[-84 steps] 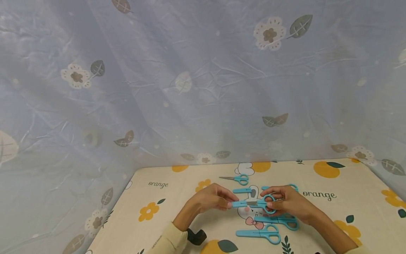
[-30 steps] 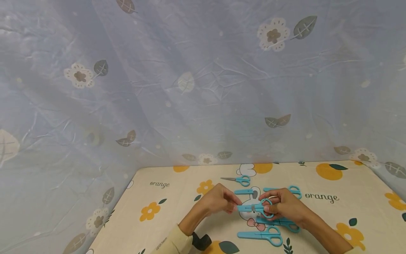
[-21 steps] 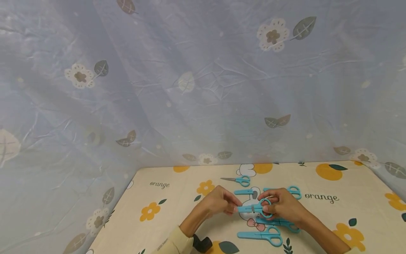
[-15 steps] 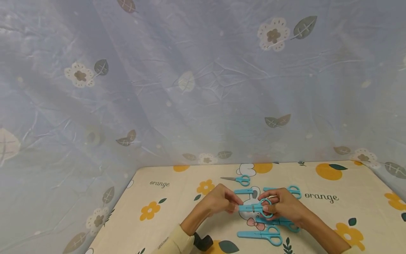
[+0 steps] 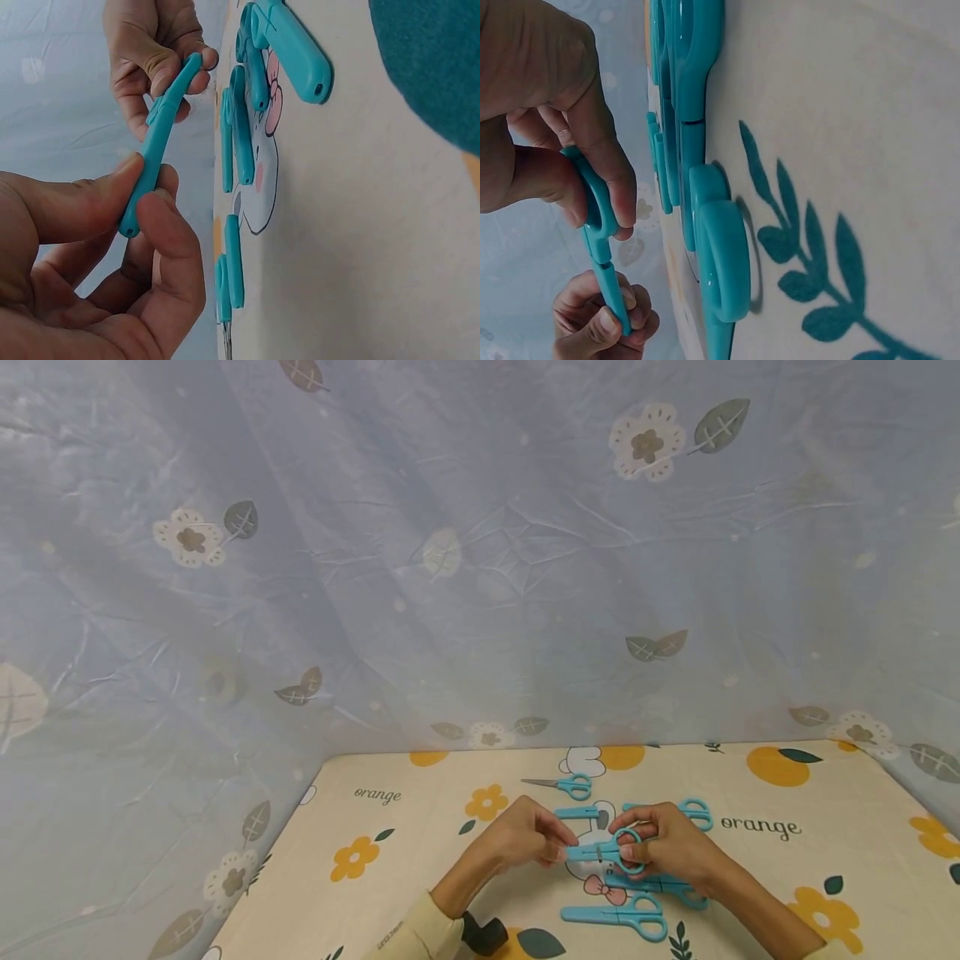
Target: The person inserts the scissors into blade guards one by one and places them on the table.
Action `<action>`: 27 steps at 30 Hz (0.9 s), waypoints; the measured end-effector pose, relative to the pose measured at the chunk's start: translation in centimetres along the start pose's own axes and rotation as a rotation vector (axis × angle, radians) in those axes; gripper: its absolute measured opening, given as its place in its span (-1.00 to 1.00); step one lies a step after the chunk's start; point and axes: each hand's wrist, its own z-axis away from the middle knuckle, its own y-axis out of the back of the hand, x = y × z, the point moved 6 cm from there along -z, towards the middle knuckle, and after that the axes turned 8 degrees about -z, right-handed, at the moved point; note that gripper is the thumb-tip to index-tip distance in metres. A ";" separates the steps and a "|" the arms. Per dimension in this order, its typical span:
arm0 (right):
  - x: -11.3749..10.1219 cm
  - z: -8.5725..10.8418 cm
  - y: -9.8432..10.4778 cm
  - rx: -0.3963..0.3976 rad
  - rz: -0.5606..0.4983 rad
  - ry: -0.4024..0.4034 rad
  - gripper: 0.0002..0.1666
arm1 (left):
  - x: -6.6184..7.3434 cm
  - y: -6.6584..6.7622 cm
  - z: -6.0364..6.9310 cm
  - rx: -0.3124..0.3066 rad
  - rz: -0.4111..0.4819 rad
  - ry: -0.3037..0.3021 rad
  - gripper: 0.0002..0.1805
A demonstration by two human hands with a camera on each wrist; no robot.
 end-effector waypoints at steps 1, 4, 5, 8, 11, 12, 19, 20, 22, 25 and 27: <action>0.0 0.0 0.0 -0.002 -0.004 -0.008 -0.58 | 0.0 0.0 0.0 0.001 -0.001 -0.003 -0.84; 0.1 0.0 -0.2 -0.009 -0.018 -0.020 -0.56 | 0.1 0.0 0.2 0.015 -0.005 -0.013 -0.84; 0.1 -0.1 -0.3 -0.013 -0.024 -0.020 -0.56 | 0.2 0.0 0.2 0.022 -0.008 -0.019 -0.83; 0.1 -0.1 -0.5 -0.021 -0.040 -0.015 -0.56 | 0.3 0.0 0.3 0.036 -0.017 -0.032 -0.82; -0.1 -0.1 -0.6 -0.020 -0.024 0.008 -0.58 | 0.1 0.0 0.2 0.036 -0.010 -0.024 -0.82; -0.3 -0.1 -0.7 -0.015 -0.013 0.016 -0.59 | 0.1 0.0 0.2 0.035 -0.004 -0.018 -0.82; -0.4 -0.3 -0.8 -0.003 0.019 0.020 -0.62 | -0.1 -0.1 0.2 0.046 0.025 -0.019 -0.80; -0.3 -0.3 -0.8 -0.006 0.014 0.012 -0.61 | -0.1 -0.1 0.2 0.050 0.025 -0.026 -0.80; -0.1 -0.3 -0.9 -0.014 0.011 0.002 -0.57 | -0.1 -0.2 0.2 0.053 0.017 -0.043 -0.79; 0.1 -0.4 -1.1 -0.014 0.014 -0.009 -0.54 | 0.0 -0.3 0.3 0.050 0.001 -0.058 -0.78; 0.1 -0.4 -1.2 -0.007 0.018 -0.016 -0.52 | 0.1 -0.2 0.4 0.047 -0.021 -0.060 -0.79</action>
